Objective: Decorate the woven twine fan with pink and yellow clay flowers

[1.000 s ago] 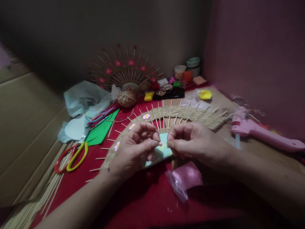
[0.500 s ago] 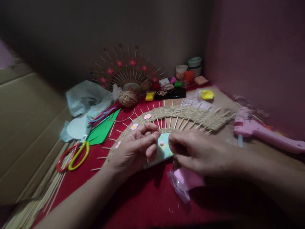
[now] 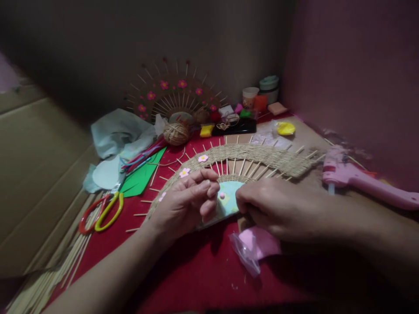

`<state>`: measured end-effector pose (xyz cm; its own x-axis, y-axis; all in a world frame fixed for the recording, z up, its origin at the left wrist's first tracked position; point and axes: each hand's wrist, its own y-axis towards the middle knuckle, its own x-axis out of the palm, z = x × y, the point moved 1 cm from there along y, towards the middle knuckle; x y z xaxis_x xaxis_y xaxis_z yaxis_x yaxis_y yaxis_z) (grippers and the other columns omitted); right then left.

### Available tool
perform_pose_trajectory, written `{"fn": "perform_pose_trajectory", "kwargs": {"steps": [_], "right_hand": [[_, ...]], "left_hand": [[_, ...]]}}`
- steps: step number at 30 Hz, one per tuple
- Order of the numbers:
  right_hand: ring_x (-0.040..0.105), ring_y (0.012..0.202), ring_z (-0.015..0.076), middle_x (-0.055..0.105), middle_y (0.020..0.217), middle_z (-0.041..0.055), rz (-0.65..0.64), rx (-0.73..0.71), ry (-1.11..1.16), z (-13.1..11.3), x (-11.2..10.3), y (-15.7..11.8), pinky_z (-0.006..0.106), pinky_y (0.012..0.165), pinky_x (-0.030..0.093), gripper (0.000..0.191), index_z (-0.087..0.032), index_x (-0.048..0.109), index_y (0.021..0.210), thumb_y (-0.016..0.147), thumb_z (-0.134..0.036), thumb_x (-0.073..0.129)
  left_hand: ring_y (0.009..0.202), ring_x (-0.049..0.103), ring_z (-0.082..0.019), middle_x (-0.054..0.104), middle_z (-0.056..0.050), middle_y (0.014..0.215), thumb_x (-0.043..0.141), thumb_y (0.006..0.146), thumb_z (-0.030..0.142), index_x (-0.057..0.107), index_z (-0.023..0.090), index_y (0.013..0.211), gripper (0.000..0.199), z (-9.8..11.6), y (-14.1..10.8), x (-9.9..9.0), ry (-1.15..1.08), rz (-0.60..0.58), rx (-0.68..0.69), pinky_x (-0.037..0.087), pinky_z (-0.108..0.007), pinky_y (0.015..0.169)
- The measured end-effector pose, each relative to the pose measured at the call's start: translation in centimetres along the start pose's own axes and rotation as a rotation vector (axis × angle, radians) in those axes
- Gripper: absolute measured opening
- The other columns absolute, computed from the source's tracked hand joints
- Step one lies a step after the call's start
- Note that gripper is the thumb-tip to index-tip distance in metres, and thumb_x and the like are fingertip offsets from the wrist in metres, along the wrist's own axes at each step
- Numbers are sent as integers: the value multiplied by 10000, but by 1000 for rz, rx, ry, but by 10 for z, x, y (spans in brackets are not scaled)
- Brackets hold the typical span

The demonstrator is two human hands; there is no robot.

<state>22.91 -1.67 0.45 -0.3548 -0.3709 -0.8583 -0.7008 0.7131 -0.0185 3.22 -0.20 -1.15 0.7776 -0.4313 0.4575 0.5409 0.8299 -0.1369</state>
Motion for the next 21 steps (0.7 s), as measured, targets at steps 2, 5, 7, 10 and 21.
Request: {"fn": "perform_pose_trajectory", "kwargs": {"steps": [2, 5, 7, 10, 21], "right_hand": [[455, 548, 95, 558, 650, -6, -8, -20, 21, 3, 0, -1, 224, 480, 258, 92, -182, 568, 735, 792, -126, 522], [427, 543, 88, 528, 650, -16, -42, -35, 40, 7, -1, -2, 213, 472, 266, 104, -186, 545, 712, 811, -213, 555], [407, 535, 82, 513, 663, -21, -64, -17, 62, 8, -2, -2, 204, 456, 261, 120, -188, 524, 693, 799, -221, 569], [414, 534, 82, 508, 652, -26, -98, 17, 113, 7, -4, -1, 202, 461, 276, 121, -189, 515, 697, 811, -151, 507], [444, 551, 92, 527, 655, -24, -59, 5, 197, 1, -8, -1, 210, 494, 310, 114, -184, 520, 728, 837, -161, 493]], "left_hand": [[424, 444, -33, 492, 38, 635, 644, 792, 214, 572, 153, 902, 144, 0, 0, -1, 13, -4, -13, 396, -151, 409], [412, 424, -32, 487, 38, 603, 657, 777, 223, 567, 154, 872, 148, 0, -1, -1, 29, 5, -23, 356, -146, 397], [407, 412, -30, 485, 38, 588, 661, 773, 228, 566, 151, 864, 153, 0, -2, 0, 35, 9, -24, 337, -144, 395], [403, 413, -28, 489, 36, 584, 665, 768, 229, 568, 144, 857, 157, 0, -2, 0, 48, 21, -16, 319, -142, 393], [399, 439, -26, 527, 25, 581, 643, 781, 200, 574, 135, 850, 117, -1, -3, 0, 94, 33, -7, 308, -139, 396]]}}
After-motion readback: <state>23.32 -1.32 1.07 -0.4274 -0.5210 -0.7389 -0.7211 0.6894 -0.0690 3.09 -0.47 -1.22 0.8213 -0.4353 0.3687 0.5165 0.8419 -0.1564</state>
